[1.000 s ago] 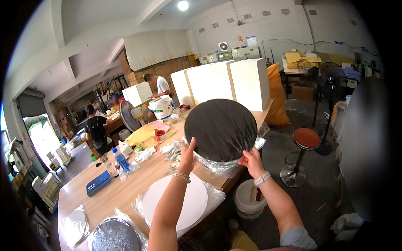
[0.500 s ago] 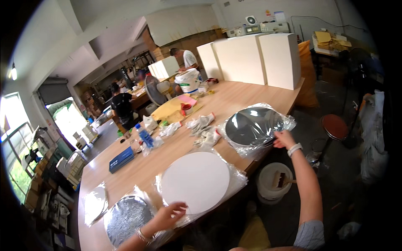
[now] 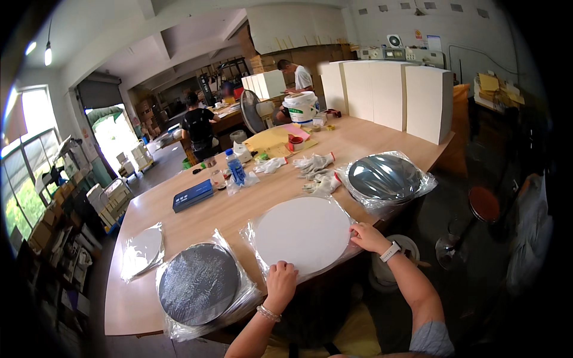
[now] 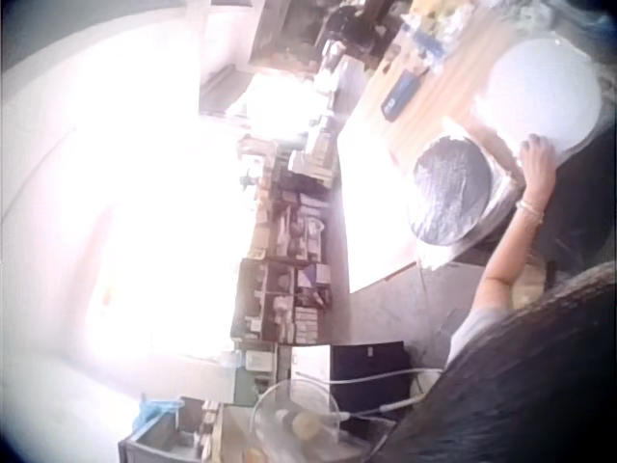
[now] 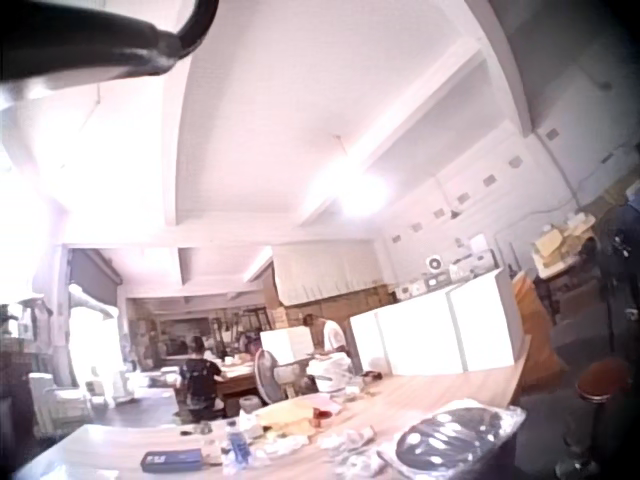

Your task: The person wraps round plates in clear plastic film at a workbench. They handle both white and black plates, peeling the film from a roll and smoothing it over the surface of each plate. The wrapped plates are stacked on the table as the process continues.

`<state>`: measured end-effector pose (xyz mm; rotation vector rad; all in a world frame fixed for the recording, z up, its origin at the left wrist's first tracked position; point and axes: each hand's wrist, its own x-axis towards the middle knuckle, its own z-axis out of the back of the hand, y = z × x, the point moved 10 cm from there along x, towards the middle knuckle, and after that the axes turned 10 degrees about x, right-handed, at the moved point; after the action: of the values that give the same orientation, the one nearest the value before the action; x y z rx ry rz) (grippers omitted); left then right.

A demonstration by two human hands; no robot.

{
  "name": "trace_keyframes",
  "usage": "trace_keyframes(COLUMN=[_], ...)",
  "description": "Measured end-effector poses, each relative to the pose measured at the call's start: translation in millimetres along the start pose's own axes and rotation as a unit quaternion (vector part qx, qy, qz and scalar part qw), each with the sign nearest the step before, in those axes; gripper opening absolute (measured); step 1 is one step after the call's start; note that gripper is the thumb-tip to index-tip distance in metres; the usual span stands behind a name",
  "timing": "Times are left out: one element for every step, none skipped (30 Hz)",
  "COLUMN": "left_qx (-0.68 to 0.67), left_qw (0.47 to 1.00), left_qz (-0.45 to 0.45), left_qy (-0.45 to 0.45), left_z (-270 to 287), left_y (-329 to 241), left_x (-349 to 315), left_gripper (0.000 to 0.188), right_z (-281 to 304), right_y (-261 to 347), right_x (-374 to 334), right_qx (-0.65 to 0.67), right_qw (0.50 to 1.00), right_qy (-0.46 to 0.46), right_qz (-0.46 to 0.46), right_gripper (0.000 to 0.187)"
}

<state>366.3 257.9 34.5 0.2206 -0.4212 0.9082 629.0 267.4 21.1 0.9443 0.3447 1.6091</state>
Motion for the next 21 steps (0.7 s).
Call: trace_keyframes(left_qx=[-0.011, -0.018, -0.026, -0.026, -0.026, -0.026, -0.015, -0.007, 0.0, 0.001, -0.002, -0.005, -0.008, -0.021, -0.034, -0.044, -0.031, -0.018, -0.005, -0.001, 0.002], left_qw=[1.0, 1.0, 0.999, 0.999, 0.998, 0.998, 0.998, 0.997, 0.996, 0.994, 0.994, 0.993, 0.993, 0.992, 0.992, 0.991, 0.992, 0.992, 0.992, 0.992, 0.992], left_qz=[0.023, 0.019, 0.017, 0.024, 0.029, 0.045, 0.06, 0.072, 0.085, 0.105, 0.11, 0.115, 0.118, 0.121, 0.123, 0.125, 0.124, 0.123, 0.123, 0.125, 0.127], left_qy=[0.004, 0.018, 0.026, 0.031, 0.04, 0.029, 0.015, 0.001, -0.014, -0.016, -0.013, -0.009, -0.008, -0.002, 0.005, 0.011, 0.014, 0.018, 0.022, 0.016, 0.009], left_z=[-1, -7, -14, -17, -21, -18, -13, -8, -4, -6, -7, -7, -7, -9, -12, -10, -7, -3, 0, 0, -2], left_y=[6, 9, 9, 10, 10, 13, 13, 11, 10, 15, 18, 20, 21, 23, 25, 28, 27, 25, 24, 25, 26], left_x=[0, -1, -2, -6, -10, -13, -17, -18, -20, -21, -22, -24, -23, -22, -20, -18, -19, -21, -23, -24, -26], left_gripper=[0.018, 0.018, 0.019, 0.019, 0.02, 0.023, 0.024, 0.025, 0.026, 0.026, 0.025, 0.024, 0.022, 0.023, 0.023, 0.024, 0.023, 0.022, 0.022, 0.021, 0.02], right_z=[0, 0, 0, -7, -16, -28, -44, -59, -73, -84, -93, -102, -108, -116, -124, -132, -135, -137, -138, -138, -138], right_y=[7, 17, 28, 44, 62, 77, 83, 85, 88, 95, 100, 106, 112, 115, 115, 116, 117, 118, 118, 118, 118], right_x=[-2, -4, -6, -3, -6, -5, -7, -7, -7, -2, -1, 0, 2, 3, 4, 5, 5, 4, 3, 4, 5], right_qx=[-0.036, -0.07, -0.104, -0.106, -0.106, -0.105, -0.061, -0.02, 0.021, -0.004, 0.0, 0.005, 0.007, 0.012, 0.017, 0.024, 0.032, 0.04, 0.048, 0.05, 0.052], right_qw=[0.999, 0.996, 0.991, 0.989, 0.987, 0.984, 0.984, 0.982, 0.977, 0.973, 0.972, 0.971, 0.97, 0.968, 0.966, 0.964, 0.965, 0.967, 0.969, 0.969, 0.969], right_qy=[-0.006, -0.01, -0.014, 0.002, 0.016, 0.031, 0.055, 0.078, 0.101, 0.115, 0.131, 0.148, 0.162, 0.178, 0.195, 0.209, 0.206, 0.203, 0.2, 0.199, 0.197], right_qz=[0.028, 0.055, 0.083, 0.104, 0.121, 0.138, 0.157, 0.173, 0.188, 0.198, 0.193, 0.187, 0.181, 0.176, 0.17, 0.165, 0.156, 0.147, 0.137, 0.137, 0.137], right_gripper=[0.013, 0.014, 0.015, 0.017, 0.019, 0.021, 0.022, 0.024, 0.025, 0.026, 0.025, 0.024, 0.024, 0.023, 0.022, 0.021, 0.021, 0.021, 0.021, 0.02, 0.02])
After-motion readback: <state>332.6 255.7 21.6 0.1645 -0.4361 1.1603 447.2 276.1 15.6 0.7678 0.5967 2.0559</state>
